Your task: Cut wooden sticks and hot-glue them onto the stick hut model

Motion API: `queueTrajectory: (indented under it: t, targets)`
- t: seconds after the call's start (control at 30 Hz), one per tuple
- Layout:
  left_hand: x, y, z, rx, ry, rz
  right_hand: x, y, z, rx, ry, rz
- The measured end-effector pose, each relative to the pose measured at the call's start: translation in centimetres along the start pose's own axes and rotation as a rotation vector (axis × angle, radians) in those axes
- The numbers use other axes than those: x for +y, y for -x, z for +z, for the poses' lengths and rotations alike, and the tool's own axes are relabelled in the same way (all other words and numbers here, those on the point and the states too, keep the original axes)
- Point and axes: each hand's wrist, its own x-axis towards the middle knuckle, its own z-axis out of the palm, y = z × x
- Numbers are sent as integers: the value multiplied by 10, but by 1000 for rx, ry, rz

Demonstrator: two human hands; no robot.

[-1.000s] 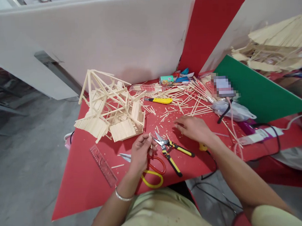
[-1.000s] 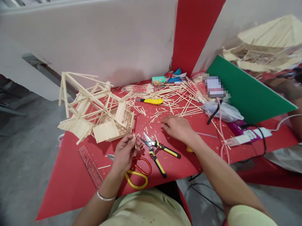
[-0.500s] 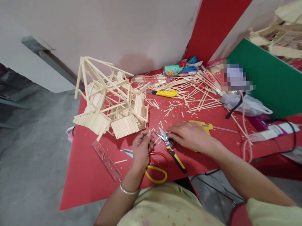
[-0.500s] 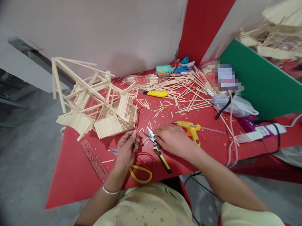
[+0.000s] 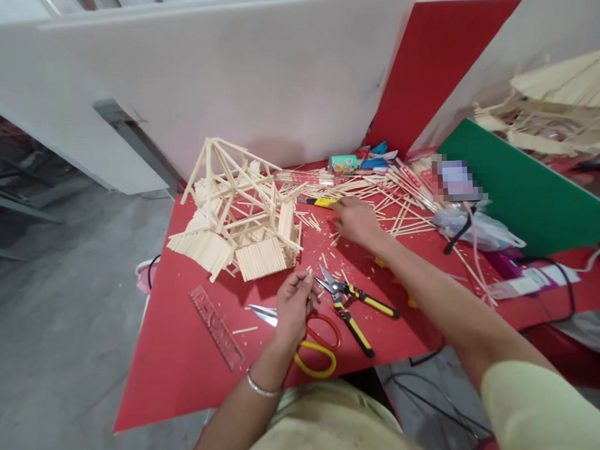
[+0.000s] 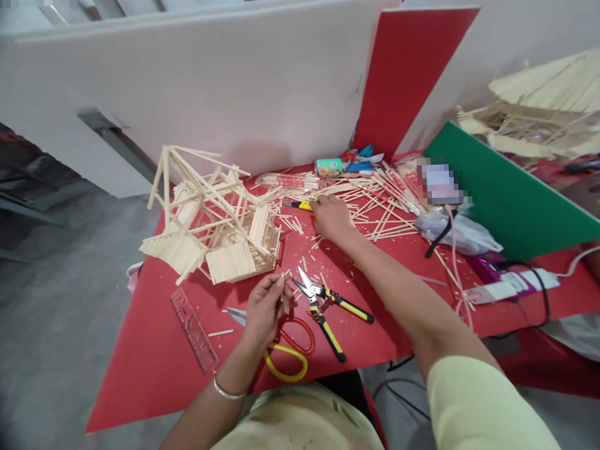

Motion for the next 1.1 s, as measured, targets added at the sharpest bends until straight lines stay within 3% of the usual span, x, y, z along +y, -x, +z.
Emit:
queueTrajectory:
  t: [0.13, 0.3, 0.37, 0.47, 0.6, 0.7, 0.83, 0.93, 1.1]
  targets:
    - [7, -1, 1, -46, -14, -17, 0, -48, 8, 2, 36, 31]
    - [16, 2, 3, -49, -39, -5, 7, -52, 17, -13, 43, 95]
    - [16, 3, 5, -49, -30, -9, 16, -32, 14, -30, 49, 140]
    - [16, 5, 6, -45, 6, -31, 22, 27, 4, -41, 38, 185]
    - [15, 9, 8, -62, 38, -50, 7, 124, -2, 167, -329, 48]
    - [17, 14, 8, -93, 28, -26, -14, 173, 5, 289, -467, -93]
    - [21, 24, 6, -116, 12, 30, -33, 198, 12, 408, -386, -254]
    - [24, 35, 4, -116, 11, 33, -39, 202, 10, 471, -278, -284]
    - [28, 50, 2, -114, -4, 55, -43, 206, 13, 434, -248, -308]
